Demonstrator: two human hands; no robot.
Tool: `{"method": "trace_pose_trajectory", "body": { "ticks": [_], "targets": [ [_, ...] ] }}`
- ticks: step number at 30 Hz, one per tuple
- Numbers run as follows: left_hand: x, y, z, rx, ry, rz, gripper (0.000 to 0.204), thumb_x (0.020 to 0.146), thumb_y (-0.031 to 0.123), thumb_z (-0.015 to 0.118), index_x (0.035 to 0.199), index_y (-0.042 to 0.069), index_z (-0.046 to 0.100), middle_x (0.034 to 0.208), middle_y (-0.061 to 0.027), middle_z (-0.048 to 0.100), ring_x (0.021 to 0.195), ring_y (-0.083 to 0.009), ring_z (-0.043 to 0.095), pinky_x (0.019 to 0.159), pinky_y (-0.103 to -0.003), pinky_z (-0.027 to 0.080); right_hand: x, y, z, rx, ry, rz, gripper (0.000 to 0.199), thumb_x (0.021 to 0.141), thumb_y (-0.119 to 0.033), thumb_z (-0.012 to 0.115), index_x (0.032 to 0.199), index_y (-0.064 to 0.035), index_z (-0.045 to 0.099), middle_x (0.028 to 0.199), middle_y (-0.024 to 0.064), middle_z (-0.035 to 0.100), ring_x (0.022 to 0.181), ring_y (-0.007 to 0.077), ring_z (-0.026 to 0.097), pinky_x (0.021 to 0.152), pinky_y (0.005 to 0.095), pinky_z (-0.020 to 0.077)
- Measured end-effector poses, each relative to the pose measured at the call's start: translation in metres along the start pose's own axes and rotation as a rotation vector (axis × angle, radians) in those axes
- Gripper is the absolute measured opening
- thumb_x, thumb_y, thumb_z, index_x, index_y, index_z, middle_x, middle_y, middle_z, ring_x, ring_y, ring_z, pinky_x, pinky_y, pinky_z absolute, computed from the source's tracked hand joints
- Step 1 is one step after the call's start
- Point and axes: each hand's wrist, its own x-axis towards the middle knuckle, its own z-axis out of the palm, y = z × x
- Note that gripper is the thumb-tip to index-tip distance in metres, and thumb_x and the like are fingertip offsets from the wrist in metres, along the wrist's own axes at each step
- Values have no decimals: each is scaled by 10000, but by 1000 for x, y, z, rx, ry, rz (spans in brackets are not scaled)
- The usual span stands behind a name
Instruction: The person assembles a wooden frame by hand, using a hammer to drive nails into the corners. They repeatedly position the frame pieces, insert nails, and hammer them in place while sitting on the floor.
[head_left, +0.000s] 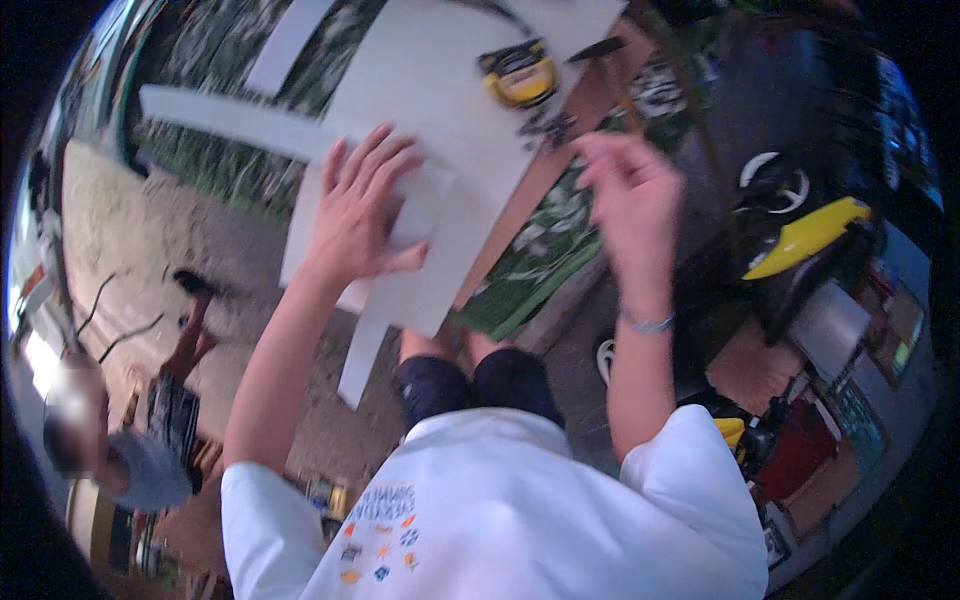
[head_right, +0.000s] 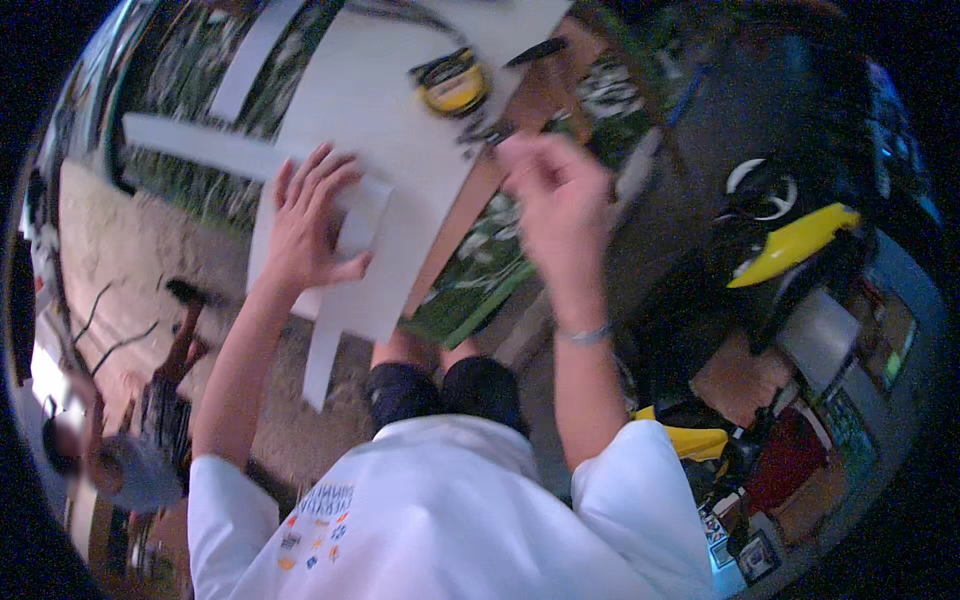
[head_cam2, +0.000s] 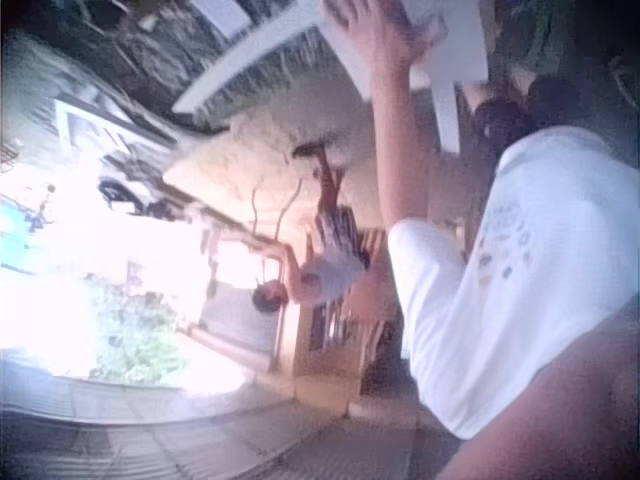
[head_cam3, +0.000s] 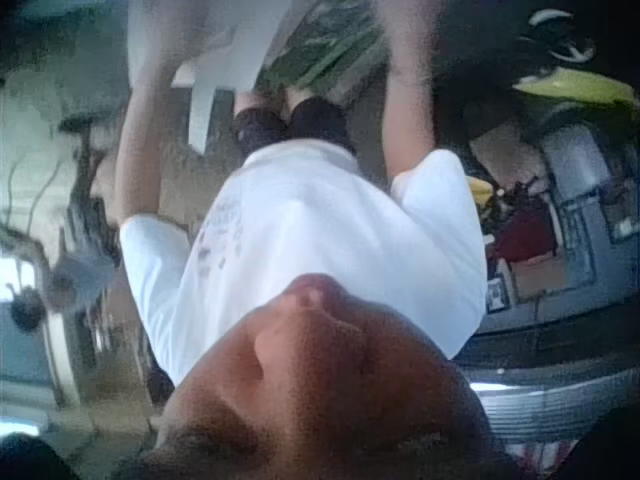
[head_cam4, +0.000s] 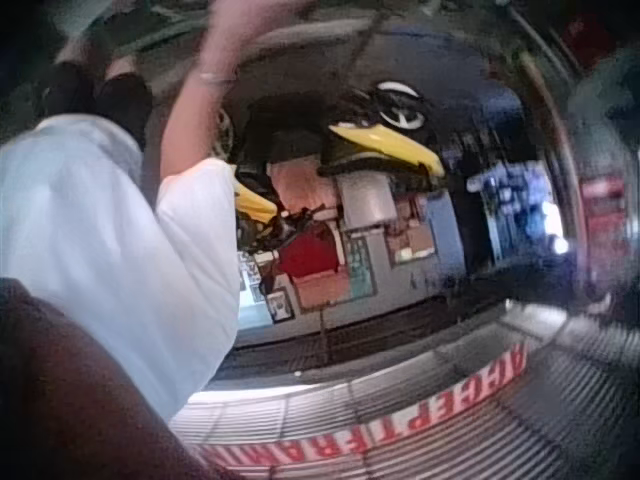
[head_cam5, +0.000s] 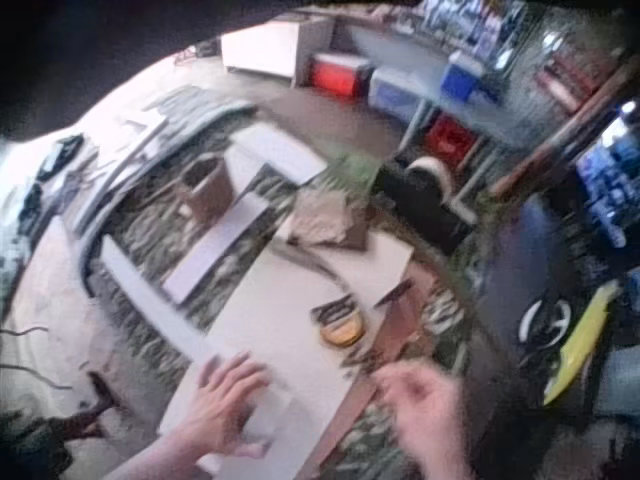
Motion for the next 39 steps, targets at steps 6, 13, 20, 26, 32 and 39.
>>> {"method": "trace_pose_trajectory", "body": {
  "ticks": [6,13,20,26,32,39],
  "targets": [
    [8,8,-2,-4,0,12,897,655,561,745,1409,136,513,1517,-102,540,1548,-342,345,1283,-562,101,221,-33,-150,-119,274,-243,270,1081,-317,608,1168,-68,666,991,47,702,786,156,656,718,345,550],
    [5,9,-6,31,2,-5,890,625,506,771,1396,139,521,1512,-78,539,1548,-306,346,1298,-533,91,304,-50,-182,-168,-447,211,219,1073,-321,617,1130,-113,657,950,41,719,825,181,700,746,389,595],
    [2,8,-8,56,-25,-20,893,677,593,737,1403,122,517,1514,-118,547,1542,-359,348,1276,-557,76,302,-4,-202,317,-537,37,291,1017,-286,706,1221,-84,662,1041,87,755,961,320,754,946,523,598],
    [-2,1,-1,14,-43,-5,925,684,649,727,1422,136,508,1518,-112,546,1540,-361,352,1271,-560,80,308,96,-221,-1201,444,-914,284,1009,-304,710,1007,-24,756,981,103,761,842,219,717,757,326,546],
    [1,4,-8,-32,-22,-27,945,639,568,767,1450,166,494,1513,-70,545,1540,-306,366,1276,-556,100,84,13,-65,-409,75,-256,204,997,-29,663,1179,-22,755,1195,131,766,1055,182,716,970,352,550],
    [4,3,-3,-107,22,-12,987,653,525,778,1507,166,437,1520,-58,544,1545,-280,362,1285,-535,112,-6,1,86,-412,-404,-180,536,962,-156,720,1428,-40,483,877,201,731,775,431,725,674,527,559]
  ]
}}
